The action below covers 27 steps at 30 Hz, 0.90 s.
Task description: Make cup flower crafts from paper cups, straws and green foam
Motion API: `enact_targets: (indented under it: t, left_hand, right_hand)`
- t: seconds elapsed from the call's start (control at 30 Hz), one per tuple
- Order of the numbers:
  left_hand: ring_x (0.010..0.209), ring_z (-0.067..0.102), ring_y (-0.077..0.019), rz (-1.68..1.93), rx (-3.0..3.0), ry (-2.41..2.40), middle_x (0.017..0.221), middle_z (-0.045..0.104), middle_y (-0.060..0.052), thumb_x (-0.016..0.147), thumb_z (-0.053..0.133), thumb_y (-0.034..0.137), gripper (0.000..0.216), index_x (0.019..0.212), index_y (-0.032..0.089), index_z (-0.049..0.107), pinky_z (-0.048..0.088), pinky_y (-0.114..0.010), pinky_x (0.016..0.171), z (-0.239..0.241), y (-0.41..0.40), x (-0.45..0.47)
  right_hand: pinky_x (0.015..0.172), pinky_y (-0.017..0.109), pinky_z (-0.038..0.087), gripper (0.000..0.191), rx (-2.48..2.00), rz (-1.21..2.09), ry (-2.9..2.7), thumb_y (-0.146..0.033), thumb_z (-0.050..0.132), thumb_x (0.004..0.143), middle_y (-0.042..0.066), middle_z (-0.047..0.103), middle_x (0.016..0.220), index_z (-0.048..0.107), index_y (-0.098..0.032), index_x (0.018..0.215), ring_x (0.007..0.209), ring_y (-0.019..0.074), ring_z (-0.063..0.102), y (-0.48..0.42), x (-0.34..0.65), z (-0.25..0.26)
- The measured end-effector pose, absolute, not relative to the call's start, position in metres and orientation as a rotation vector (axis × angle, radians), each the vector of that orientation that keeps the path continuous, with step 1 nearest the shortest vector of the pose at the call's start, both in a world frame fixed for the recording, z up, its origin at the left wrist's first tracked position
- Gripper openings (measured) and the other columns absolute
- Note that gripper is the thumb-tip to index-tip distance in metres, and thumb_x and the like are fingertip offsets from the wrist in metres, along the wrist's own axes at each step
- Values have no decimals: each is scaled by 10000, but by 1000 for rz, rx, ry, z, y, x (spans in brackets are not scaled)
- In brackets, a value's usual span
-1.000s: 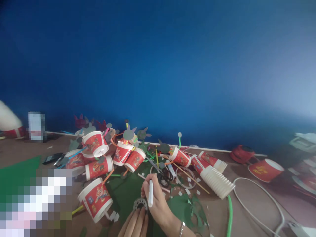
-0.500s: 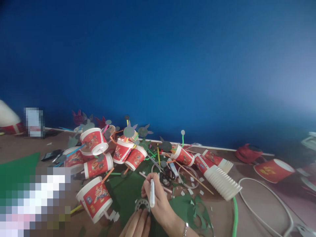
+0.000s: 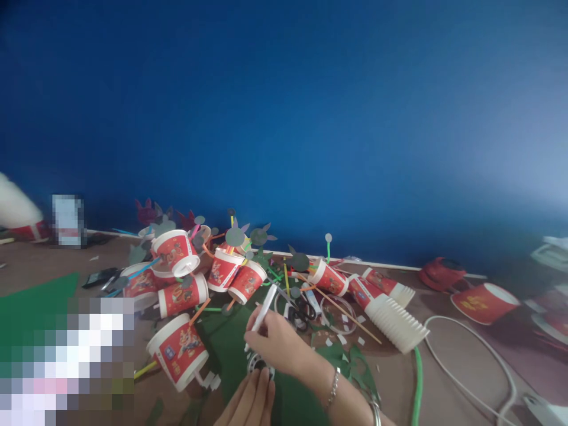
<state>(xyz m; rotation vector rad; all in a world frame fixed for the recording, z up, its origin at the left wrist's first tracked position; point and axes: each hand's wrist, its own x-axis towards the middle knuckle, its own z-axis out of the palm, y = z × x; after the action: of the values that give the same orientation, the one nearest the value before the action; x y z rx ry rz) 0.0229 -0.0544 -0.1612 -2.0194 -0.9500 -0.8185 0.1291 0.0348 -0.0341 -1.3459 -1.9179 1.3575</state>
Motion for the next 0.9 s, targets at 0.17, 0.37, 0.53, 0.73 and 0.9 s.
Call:
enact_targets:
  t: [0.17,0.37,0.53,0.73,0.9]
  left_hand:
    - [904,624,-180,-775,-2063,-956,915,725,-79,851,492,282,264,991,113,638,386,-326,968,-159,-56,22]
    - [881,615,-187,-667,-2149,-958,888,724,-65,838,469,182,240,998,104,629,405,-323,876,-150,-57,21]
    - [927,601,-210,-586,-2214,-928,907,713,-94,830,501,209,288,1063,77,605,393,-340,886,-160,-58,19]
    - [991,582,-212,-553,-2229,-941,1014,689,-98,855,471,254,356,1166,103,553,375,-364,948,-173,-59,18]
    - [1041,557,-234,-530,-2235,-921,1043,673,-128,851,485,264,374,1164,71,554,353,-390,977,-171,-59,17]
  right_hand:
    - [482,217,316,184,-1256,1217,-2263,-307,544,779,-24,537,572,587,-178,654,526,110,458,42,120,-40]
    - [500,219,301,234,-1219,1026,-2466,-327,505,819,-15,555,592,569,-182,646,543,112,462,41,118,-37]
    - [523,219,309,241,-1151,1027,-2507,-334,492,837,-10,584,630,584,-184,672,571,117,487,40,119,-36]
    - [510,228,283,253,-1147,916,-2587,-339,504,833,3,573,603,604,-178,665,557,122,465,41,117,-36]
    - [548,224,322,244,-1150,894,-2667,-338,496,837,20,624,662,625,-177,707,603,135,522,43,115,-32]
